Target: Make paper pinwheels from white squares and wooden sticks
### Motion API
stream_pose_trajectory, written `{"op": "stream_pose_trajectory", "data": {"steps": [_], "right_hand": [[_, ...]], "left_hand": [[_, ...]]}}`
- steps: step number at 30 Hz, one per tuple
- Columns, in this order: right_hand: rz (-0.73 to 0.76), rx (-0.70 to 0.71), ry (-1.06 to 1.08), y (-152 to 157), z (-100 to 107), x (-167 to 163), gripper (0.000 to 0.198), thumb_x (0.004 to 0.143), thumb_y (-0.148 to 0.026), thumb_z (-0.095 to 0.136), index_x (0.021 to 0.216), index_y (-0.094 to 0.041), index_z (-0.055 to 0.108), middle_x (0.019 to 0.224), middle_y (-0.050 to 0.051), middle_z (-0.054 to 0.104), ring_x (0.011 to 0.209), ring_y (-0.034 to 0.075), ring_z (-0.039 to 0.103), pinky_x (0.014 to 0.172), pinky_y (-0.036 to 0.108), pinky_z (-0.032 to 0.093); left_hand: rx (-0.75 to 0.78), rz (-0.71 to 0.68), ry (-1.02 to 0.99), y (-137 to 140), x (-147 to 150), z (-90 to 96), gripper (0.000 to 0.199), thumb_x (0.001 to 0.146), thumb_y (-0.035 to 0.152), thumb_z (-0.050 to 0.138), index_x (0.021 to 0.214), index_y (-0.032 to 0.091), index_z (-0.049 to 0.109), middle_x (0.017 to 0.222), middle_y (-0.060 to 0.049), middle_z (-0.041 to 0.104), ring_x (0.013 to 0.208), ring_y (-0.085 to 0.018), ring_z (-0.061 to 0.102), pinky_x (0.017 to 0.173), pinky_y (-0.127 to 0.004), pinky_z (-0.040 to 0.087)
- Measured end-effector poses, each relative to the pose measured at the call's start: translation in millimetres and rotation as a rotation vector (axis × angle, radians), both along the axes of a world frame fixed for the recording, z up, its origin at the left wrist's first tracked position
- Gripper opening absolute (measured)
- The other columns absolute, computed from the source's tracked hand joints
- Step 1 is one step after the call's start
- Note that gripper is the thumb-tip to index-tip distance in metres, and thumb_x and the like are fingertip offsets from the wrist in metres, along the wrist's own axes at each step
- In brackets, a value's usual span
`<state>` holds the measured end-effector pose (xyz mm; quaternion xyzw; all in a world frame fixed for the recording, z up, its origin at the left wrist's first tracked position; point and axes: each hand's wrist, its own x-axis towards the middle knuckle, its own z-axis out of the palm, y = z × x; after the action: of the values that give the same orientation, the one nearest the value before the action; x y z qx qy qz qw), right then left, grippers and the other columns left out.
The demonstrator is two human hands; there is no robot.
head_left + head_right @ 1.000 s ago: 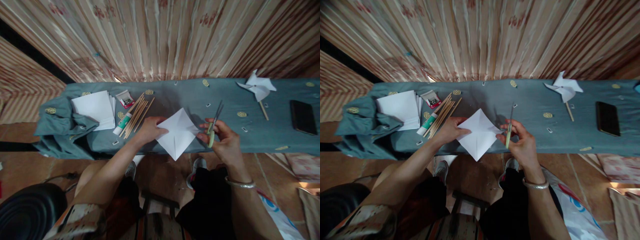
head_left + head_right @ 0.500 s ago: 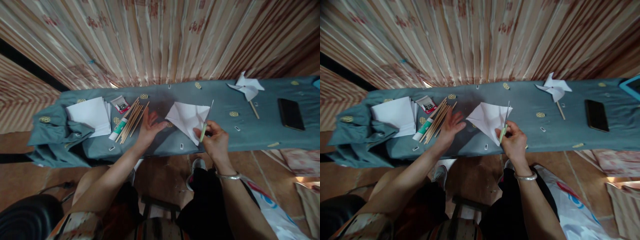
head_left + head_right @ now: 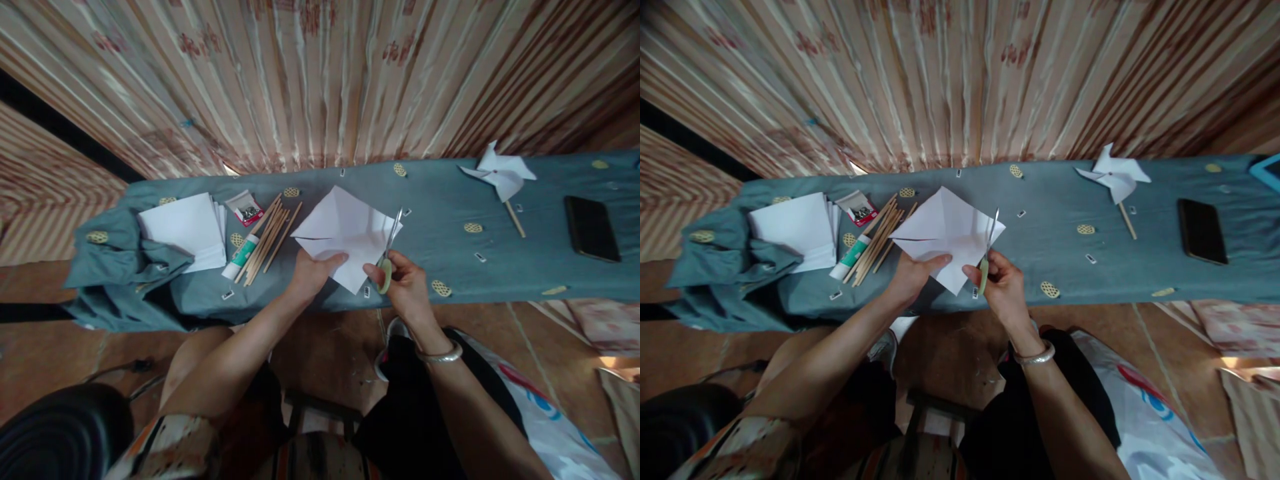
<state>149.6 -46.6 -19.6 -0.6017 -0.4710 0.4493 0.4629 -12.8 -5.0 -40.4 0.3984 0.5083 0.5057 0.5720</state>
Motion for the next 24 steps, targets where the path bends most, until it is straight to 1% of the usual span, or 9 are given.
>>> {"op": "stream_pose_trajectory", "data": {"steps": [3,5,7,9,11,16,19,21,24], "right_hand": [[0.112,-0.038,0.034,-10.1,1.7,0.3,0.043,0.075,-0.059,0.07,0.097,-0.023,0.064,0.073,0.0,0.067,0.06,0.014,0.054,0.055,0.026,0.043],[0.225,-0.071,0.072,-18.8,1.0,-0.8,0.047,0.076,-0.059,0.07,0.105,-0.023,0.063,0.08,0.002,0.071,0.067,0.016,0.06,0.062,0.028,0.047],[0.381,-0.118,0.093,-27.5,-0.6,-3.7,0.047,0.076,-0.058,0.07,0.105,-0.022,0.063,0.083,0.003,0.072,0.071,0.017,0.063,0.068,0.03,0.049],[0.52,-0.179,0.088,-34.6,-1.8,-8.2,0.046,0.077,-0.058,0.07,0.104,-0.021,0.064,0.082,0.003,0.071,0.07,0.017,0.063,0.067,0.029,0.049],[0.59,-0.222,0.076,-39.1,-2.2,-12.8,0.046,0.078,-0.057,0.07,0.104,-0.02,0.064,0.08,0.003,0.071,0.068,0.016,0.061,0.063,0.028,0.047],[0.584,-0.252,0.122,-38.0,-3.2,-16.0,0.046,0.078,-0.057,0.07,0.104,-0.019,0.064,0.08,0.002,0.07,0.068,0.015,0.061,0.063,0.027,0.047],[0.554,-0.258,0.161,-34.7,-7.1,-14.0,0.049,0.076,-0.06,0.071,0.103,-0.02,0.064,0.078,0.003,0.07,0.068,0.015,0.062,0.064,0.027,0.049],[0.54,-0.261,0.182,-33.8,-9.9,-13.5,0.049,0.075,-0.06,0.072,0.102,-0.02,0.064,0.077,0.003,0.07,0.069,0.015,0.063,0.065,0.028,0.05],[0.532,-0.269,0.194,-33.9,-11.9,-14.3,0.047,0.075,-0.06,0.072,0.101,-0.02,0.065,0.077,0.002,0.07,0.069,0.016,0.065,0.066,0.029,0.051]], "left_hand": [[0.097,0.043,0.009,13.0,-12.2,7.7,0.038,0.06,0.026,0.081,0.094,0.016,0.068,0.096,-0.008,0.075,0.092,-0.024,0.071,0.085,-0.038,0.057],[0.174,0.105,0.013,21.4,-20.3,13.5,0.043,0.06,0.027,0.081,0.1,0.017,0.067,0.095,-0.007,0.074,0.095,-0.024,0.07,0.087,-0.038,0.057],[0.206,0.159,0.031,28.0,-27.0,18.3,0.05,0.06,0.027,0.081,0.106,0.018,0.065,0.097,-0.006,0.074,0.096,-0.024,0.069,0.087,-0.038,0.057],[0.213,0.182,0.042,31.7,-31.0,21.4,0.054,0.06,0.027,0.081,0.11,0.018,0.063,0.099,-0.007,0.074,0.097,-0.024,0.069,0.087,-0.037,0.057],[0.221,0.18,0.04,32.6,-32.0,23.0,0.055,0.06,0.026,0.081,0.111,0.017,0.063,0.1,-0.008,0.073,0.097,-0.024,0.069,0.086,-0.037,0.058],[0.23,0.167,0.102,29.1,-26.3,20.9,0.055,0.06,0.024,0.082,0.111,0.015,0.063,0.102,-0.009,0.073,0.098,-0.025,0.069,0.087,-0.038,0.058],[0.234,0.145,0.128,28.6,-22.3,15.5,0.049,0.06,0.023,0.082,0.105,0.015,0.065,0.092,-0.007,0.074,0.092,-0.025,0.07,0.083,-0.038,0.059],[0.234,0.126,0.136,28.9,-20.4,11.4,0.044,0.06,0.023,0.082,0.1,0.015,0.065,0.086,-0.006,0.074,0.092,-0.026,0.07,0.082,-0.038,0.059],[0.237,0.111,0.146,29.1,-18.8,7.0,0.039,0.062,0.024,0.081,0.097,0.015,0.066,0.087,-0.006,0.074,0.095,-0.026,0.07,0.084,-0.038,0.059]]}}
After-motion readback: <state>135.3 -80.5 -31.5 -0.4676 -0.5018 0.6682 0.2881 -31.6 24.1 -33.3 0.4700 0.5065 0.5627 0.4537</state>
